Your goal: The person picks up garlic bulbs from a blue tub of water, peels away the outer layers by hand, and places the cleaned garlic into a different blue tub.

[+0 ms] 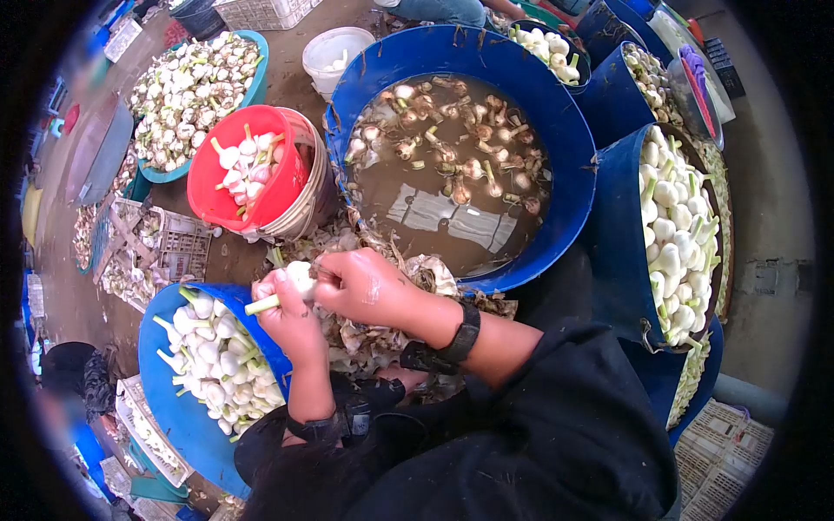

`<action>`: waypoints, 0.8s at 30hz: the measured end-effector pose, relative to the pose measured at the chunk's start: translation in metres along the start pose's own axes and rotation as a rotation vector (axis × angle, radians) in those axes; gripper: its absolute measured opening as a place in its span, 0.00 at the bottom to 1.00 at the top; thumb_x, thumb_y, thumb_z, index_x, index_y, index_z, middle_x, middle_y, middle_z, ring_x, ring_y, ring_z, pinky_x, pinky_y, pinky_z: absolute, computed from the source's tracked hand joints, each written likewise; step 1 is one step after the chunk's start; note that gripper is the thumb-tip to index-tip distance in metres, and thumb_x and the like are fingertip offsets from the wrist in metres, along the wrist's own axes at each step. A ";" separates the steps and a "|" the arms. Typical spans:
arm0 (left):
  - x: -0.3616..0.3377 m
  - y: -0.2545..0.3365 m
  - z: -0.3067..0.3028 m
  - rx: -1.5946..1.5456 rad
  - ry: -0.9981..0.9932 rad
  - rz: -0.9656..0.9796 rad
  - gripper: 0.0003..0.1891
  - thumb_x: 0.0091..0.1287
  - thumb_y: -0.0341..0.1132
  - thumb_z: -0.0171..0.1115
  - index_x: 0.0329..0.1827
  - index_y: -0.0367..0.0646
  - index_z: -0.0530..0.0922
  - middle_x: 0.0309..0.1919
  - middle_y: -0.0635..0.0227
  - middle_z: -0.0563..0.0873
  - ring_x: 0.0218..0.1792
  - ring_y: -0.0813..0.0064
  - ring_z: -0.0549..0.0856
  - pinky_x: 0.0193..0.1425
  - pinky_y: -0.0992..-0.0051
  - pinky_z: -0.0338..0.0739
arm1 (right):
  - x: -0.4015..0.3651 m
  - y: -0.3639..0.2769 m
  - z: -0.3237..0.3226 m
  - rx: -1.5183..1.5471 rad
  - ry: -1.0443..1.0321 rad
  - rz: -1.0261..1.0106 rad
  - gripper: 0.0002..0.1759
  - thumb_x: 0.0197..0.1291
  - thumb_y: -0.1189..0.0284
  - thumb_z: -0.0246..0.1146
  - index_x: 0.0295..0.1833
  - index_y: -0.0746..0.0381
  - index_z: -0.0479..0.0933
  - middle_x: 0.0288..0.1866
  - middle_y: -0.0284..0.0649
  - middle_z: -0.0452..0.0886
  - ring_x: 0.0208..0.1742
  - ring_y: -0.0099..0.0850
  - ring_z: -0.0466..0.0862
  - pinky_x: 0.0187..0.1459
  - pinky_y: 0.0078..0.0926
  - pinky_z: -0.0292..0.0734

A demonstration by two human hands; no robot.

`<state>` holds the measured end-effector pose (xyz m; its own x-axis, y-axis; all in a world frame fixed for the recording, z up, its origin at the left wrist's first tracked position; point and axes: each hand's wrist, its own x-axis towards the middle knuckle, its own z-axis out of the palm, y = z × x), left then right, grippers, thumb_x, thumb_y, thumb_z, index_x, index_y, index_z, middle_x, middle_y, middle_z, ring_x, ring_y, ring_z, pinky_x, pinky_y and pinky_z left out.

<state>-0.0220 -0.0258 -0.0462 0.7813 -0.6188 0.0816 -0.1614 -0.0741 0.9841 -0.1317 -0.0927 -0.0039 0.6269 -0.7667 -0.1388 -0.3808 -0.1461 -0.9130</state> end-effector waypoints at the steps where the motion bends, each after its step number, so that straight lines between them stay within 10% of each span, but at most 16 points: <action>1: 0.001 0.003 0.000 -0.053 0.004 -0.147 0.13 0.68 0.39 0.50 0.28 0.40 0.67 0.27 0.67 0.77 0.27 0.75 0.75 0.32 0.77 0.70 | -0.002 0.005 0.000 -0.053 -0.008 0.033 0.11 0.46 0.68 0.58 0.26 0.66 0.74 0.22 0.51 0.76 0.28 0.49 0.77 0.31 0.40 0.72; 2: -0.001 0.012 0.000 -0.256 0.008 -0.405 0.12 0.68 0.41 0.49 0.30 0.42 0.67 0.25 0.68 0.77 0.23 0.77 0.77 0.24 0.80 0.70 | -0.003 0.010 0.000 -0.108 -0.017 0.066 0.11 0.45 0.68 0.57 0.26 0.66 0.74 0.22 0.52 0.75 0.28 0.51 0.77 0.31 0.42 0.72; 7: 0.006 0.009 -0.002 -0.339 0.081 -0.521 0.13 0.68 0.45 0.49 0.33 0.44 0.68 0.25 0.69 0.78 0.22 0.81 0.77 0.18 0.82 0.70 | -0.013 0.025 0.005 -0.196 -0.057 0.093 0.11 0.46 0.68 0.55 0.26 0.66 0.73 0.22 0.53 0.75 0.28 0.53 0.76 0.33 0.45 0.71; 11: 0.021 0.004 -0.013 -0.654 0.096 -0.737 0.19 0.65 0.51 0.52 0.43 0.42 0.73 0.31 0.70 0.79 0.28 0.81 0.78 0.26 0.82 0.74 | -0.016 0.021 -0.004 -0.335 -0.414 -0.093 0.09 0.48 0.66 0.58 0.30 0.61 0.75 0.24 0.49 0.77 0.28 0.49 0.77 0.30 0.41 0.72; 13: 0.045 -0.001 -0.024 -0.857 0.101 -0.504 0.31 0.62 0.57 0.51 0.53 0.37 0.69 0.42 0.60 0.80 0.41 0.73 0.80 0.40 0.79 0.79 | -0.016 0.024 -0.014 -0.532 -0.520 -0.094 0.11 0.49 0.64 0.56 0.31 0.60 0.76 0.26 0.48 0.78 0.31 0.48 0.79 0.34 0.41 0.74; 17: 0.057 0.022 -0.038 -0.945 0.032 -0.430 0.38 0.64 0.59 0.46 0.65 0.36 0.54 0.52 0.52 0.74 0.50 0.65 0.77 0.50 0.72 0.76 | 0.030 0.091 -0.054 -0.447 -0.041 0.117 0.11 0.45 0.68 0.59 0.37 0.56 0.77 0.34 0.45 0.79 0.39 0.43 0.80 0.40 0.39 0.75; 20: 0.044 0.004 -0.030 -0.696 -0.001 -0.483 0.35 0.65 0.58 0.44 0.63 0.37 0.57 0.53 0.56 0.73 0.49 0.67 0.76 0.52 0.70 0.73 | 0.077 0.206 -0.095 -1.168 -0.121 0.188 0.15 0.49 0.70 0.56 0.44 0.55 0.77 0.50 0.38 0.75 0.59 0.40 0.69 0.51 0.38 0.70; 22: 0.038 -0.004 -0.018 -0.541 -0.044 -0.531 0.30 0.66 0.56 0.46 0.60 0.38 0.61 0.51 0.59 0.74 0.46 0.70 0.76 0.48 0.72 0.73 | 0.083 0.285 -0.106 -1.724 -0.196 0.059 0.24 0.57 0.58 0.48 0.57 0.56 0.73 0.64 0.42 0.66 0.70 0.43 0.51 0.65 0.47 0.46; 24: 0.035 -0.007 -0.008 -0.397 -0.083 -0.504 0.23 0.67 0.49 0.48 0.55 0.40 0.66 0.48 0.62 0.76 0.43 0.73 0.77 0.44 0.74 0.73 | 0.074 0.338 -0.116 -1.802 -0.445 -0.002 0.26 0.56 0.56 0.47 0.56 0.57 0.74 0.65 0.43 0.64 0.64 0.44 0.61 0.63 0.47 0.51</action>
<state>0.0110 -0.0404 -0.0490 0.6511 -0.6433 -0.4027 0.4610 -0.0864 0.8832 -0.2933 -0.2715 -0.2785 0.6245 -0.6090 -0.4890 -0.3662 -0.7813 0.5054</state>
